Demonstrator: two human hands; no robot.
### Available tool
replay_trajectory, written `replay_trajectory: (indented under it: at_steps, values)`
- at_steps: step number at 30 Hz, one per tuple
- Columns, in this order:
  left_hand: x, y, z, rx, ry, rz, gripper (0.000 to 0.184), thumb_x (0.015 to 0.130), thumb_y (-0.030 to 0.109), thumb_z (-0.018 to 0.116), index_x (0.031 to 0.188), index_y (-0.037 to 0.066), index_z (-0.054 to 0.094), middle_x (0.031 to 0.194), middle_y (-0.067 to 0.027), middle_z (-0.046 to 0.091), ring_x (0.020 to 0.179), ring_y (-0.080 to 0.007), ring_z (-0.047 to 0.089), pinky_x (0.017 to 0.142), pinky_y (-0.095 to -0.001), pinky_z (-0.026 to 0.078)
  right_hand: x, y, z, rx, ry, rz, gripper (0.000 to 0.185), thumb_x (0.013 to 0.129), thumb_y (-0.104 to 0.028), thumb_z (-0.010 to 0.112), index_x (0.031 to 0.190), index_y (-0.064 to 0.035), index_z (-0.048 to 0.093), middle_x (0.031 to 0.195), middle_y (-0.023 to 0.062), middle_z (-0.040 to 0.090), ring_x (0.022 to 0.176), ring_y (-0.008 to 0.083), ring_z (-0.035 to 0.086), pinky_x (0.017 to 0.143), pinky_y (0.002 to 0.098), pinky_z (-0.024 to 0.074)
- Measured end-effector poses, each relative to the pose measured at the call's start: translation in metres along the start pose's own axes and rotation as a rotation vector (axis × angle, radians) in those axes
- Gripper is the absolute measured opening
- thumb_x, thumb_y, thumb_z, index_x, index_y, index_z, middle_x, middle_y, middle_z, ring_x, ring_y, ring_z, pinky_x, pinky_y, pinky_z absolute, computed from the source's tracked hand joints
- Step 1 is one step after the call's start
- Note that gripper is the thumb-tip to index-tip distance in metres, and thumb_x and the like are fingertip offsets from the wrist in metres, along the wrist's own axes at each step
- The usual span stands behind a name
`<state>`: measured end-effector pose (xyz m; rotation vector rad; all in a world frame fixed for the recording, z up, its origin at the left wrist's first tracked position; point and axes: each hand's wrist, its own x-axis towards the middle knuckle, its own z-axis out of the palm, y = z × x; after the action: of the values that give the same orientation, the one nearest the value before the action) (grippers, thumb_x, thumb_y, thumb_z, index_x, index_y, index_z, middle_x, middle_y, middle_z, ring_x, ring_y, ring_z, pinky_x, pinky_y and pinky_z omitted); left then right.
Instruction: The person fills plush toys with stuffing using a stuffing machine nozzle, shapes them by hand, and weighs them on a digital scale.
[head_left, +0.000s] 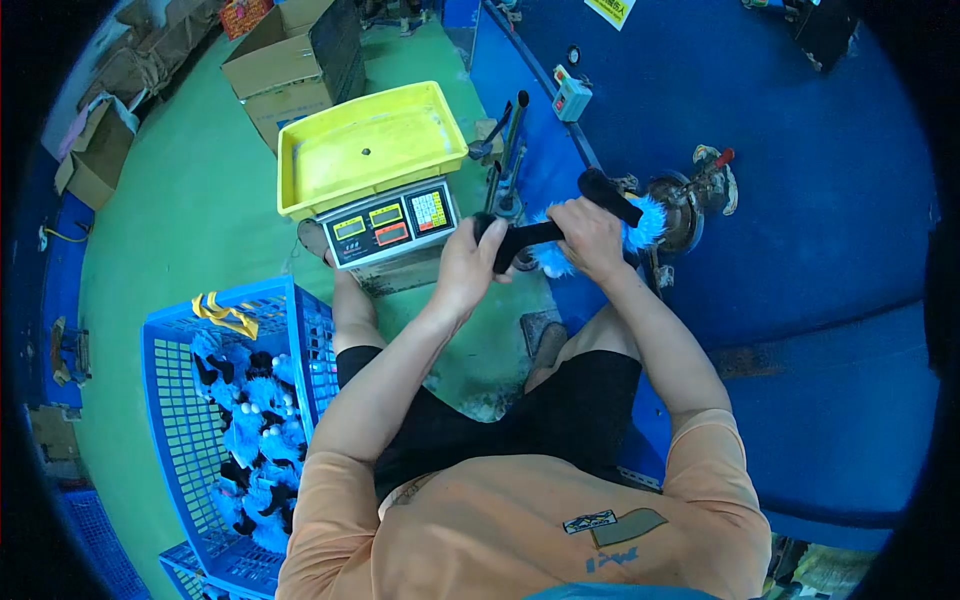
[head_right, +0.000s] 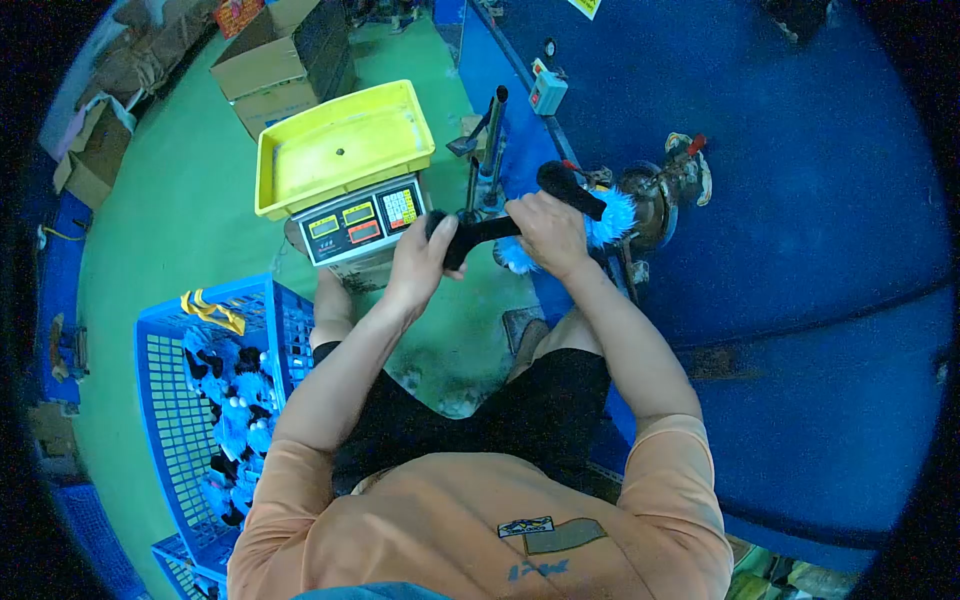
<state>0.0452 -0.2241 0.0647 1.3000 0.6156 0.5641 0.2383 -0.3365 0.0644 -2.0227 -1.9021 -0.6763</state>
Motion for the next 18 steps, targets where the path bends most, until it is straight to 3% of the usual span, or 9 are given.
replay_trajectory:
  at_steps: [10,18]
  values:
    - [-0.011,-0.007,-0.021,-0.173,0.065,-0.157,0.020,0.101,0.017,0.059,0.109,0.000,0.056,0.079,-0.0071,0.060,0.047,-0.0088,0.048,0.041,-0.0211,0.039,0.011,0.004,-0.012,0.077,-0.118,-0.139,0.032,0.078,-0.034,0.076,0.090,-0.0129,0.055,0.081,0.0033,0.057,0.079,0.0244,0.061,0.072,0.0354,0.0499]
    - [-0.032,-0.013,-0.060,-0.448,0.171,-0.203,0.021,0.100,0.016,0.060,0.114,0.001,0.057,0.086,-0.0057,0.060,0.045,-0.0066,0.042,0.037,-0.0191,0.032,0.036,-0.030,-0.006,0.089,-0.188,-0.212,0.034,0.084,-0.042,0.071,0.087,-0.0126,0.054,0.078,0.0041,0.061,0.075,0.0252,0.064,0.069,0.0368,0.0504]
